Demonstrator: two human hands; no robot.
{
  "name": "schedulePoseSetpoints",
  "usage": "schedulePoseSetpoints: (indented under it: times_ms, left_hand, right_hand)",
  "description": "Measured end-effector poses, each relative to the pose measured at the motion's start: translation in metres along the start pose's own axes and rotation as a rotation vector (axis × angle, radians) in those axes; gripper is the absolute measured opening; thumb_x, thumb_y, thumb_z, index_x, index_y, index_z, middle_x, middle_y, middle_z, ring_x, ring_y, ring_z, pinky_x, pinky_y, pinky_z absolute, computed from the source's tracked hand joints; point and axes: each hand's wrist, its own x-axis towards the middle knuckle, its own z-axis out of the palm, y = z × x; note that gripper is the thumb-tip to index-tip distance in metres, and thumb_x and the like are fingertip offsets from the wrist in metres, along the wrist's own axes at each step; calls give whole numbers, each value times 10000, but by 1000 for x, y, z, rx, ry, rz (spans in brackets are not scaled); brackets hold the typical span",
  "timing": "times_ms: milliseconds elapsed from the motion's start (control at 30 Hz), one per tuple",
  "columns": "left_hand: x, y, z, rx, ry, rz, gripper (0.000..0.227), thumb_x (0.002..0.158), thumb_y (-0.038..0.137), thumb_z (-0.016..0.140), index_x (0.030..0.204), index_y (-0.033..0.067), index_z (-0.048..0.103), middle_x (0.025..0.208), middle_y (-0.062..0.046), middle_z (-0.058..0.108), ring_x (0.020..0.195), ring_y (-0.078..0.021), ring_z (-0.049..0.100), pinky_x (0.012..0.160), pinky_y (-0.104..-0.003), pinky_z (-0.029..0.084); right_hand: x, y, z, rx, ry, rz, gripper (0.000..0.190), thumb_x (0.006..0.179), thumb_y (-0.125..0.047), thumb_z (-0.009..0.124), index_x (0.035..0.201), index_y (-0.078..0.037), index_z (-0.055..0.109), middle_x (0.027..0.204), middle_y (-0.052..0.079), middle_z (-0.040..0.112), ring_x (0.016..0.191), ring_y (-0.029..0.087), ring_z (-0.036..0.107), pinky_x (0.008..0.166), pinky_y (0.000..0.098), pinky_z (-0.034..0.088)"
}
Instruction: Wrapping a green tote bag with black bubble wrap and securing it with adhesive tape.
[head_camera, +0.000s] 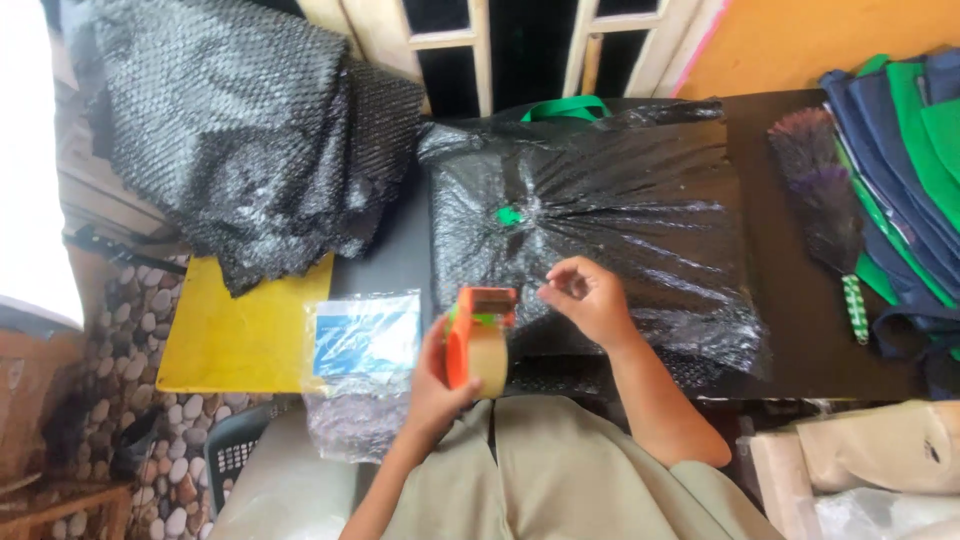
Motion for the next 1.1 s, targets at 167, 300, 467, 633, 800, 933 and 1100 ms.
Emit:
schedulePoseSetpoints:
  times_ms: [167, 300, 467, 633, 800, 933, 1100]
  left_hand:
    - [-2, 24, 72, -89, -236, 42, 1173, 606, 113, 985, 1584, 98, 336, 1390, -221, 600, 1271, -283, 600, 1053, -423, 521]
    - [1, 17, 103, -76, -278, 63, 1186, 587, 109, 996, 1576, 79, 342, 1364, -237, 612, 1256, -301, 613, 1038, -435, 529]
    - [0, -23, 119, -33, -246, 87, 1176, 609, 127, 998, 1574, 81, 327, 1331, -237, 604, 1211, -301, 633, 1017, -431, 546]
    - [0, -29, 145, 22, -227, 119, 1172, 621, 125, 993, 1578, 81, 317, 1344, -220, 599, 1221, -286, 630, 1020, -434, 541]
    - [0, -32, 163, 100, -201, 157, 1156, 638, 143, 983, 1577, 68, 313, 1346, -240, 592, 1229, -308, 632, 1026, -459, 548]
    - [-1, -35, 171, 122, -147, 142, 1132, 661, 114, 965, 1577, 81, 301, 1350, -236, 579, 1260, -336, 615, 1065, -493, 509]
    - [-4, -48, 172, 406, -21, 246, 727, 752, 279, 923, 1314, 66, 515, 1455, -189, 384, 1476, -414, 316, 1206, -556, 246]
  right_hand:
    - [-6, -47, -37, -85, -4, -191, 362, 707, -225, 953, 968, -142, 717, 805, 2, 707, 740, 121, 592, 626, 228, 454]
    - [-8, -48, -70, -116, -24, -205, 410, 715, -267, 947, 1043, -153, 728, 861, 6, 686, 788, 131, 588, 646, 241, 457]
    - [-11, -45, -98, -271, -22, -280, 501, 690, -295, 943, 1124, -163, 731, 929, 3, 653, 844, 170, 590, 740, 285, 511]
    - [-16, -13, -112, -299, -69, -302, 536, 668, -338, 939, 1135, -189, 724, 952, 21, 640, 908, 246, 621, 839, 371, 524]
    - [-16, 14, -118, -392, 81, -410, 501, 669, -378, 956, 1106, -246, 751, 1073, 13, 569, 971, 246, 590, 893, 391, 507]
    - [-17, 17, -113, -387, 146, -493, 192, 724, -285, 925, 833, -223, 781, 969, -20, 625, 843, 189, 590, 788, 305, 514]
    - [-20, 53, -96, -340, 121, -480, 158, 764, -140, 888, 745, -159, 732, 844, -17, 713, 824, 196, 692, 760, 307, 564]
